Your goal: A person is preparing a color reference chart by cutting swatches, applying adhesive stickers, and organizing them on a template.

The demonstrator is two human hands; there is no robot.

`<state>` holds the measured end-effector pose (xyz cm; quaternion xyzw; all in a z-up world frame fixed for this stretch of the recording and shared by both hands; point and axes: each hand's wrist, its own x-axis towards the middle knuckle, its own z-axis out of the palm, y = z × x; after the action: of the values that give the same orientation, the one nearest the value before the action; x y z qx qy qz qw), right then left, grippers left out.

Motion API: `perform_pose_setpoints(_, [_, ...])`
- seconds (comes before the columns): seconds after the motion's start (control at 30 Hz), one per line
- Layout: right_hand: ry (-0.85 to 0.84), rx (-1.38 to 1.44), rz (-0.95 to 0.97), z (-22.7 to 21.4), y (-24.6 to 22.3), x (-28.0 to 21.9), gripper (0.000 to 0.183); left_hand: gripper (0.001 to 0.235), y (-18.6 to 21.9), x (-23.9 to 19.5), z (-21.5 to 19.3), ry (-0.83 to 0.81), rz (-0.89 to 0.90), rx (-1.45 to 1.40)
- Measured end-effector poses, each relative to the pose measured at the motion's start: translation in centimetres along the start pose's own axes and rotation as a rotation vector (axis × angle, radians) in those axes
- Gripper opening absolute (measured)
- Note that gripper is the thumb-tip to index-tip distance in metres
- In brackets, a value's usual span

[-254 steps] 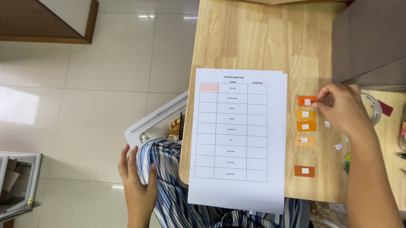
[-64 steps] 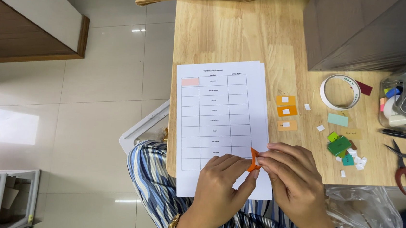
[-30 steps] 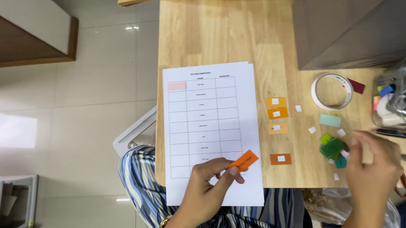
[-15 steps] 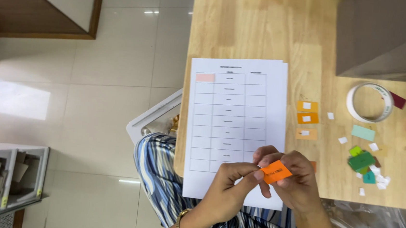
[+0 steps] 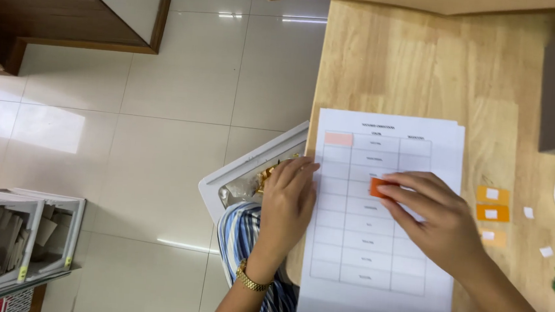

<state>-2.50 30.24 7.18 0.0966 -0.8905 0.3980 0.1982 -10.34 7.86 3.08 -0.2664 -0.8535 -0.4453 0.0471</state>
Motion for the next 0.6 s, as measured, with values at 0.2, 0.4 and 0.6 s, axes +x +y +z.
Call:
perform_pose_setpoints(0.2, [-0.109,-0.321,-0.287,5.0,2.9,4.7,0.016,0.026,-1.8,1.5,1.8,0.025,-0.034,0.048])
perform_pose_setpoints(0.4, [-0.287,-0.499,-0.306,6.1,3.5,5.3,0.012,0.029,-2.6,0.8,2.0,0.005,0.007,0.112])
perform_pose_setpoints(0.6, [-0.295,-0.498,-0.302,6.2,3.2,5.5,0.015,0.028,-2.7,0.8,2.0,0.004,-0.008,0.106])
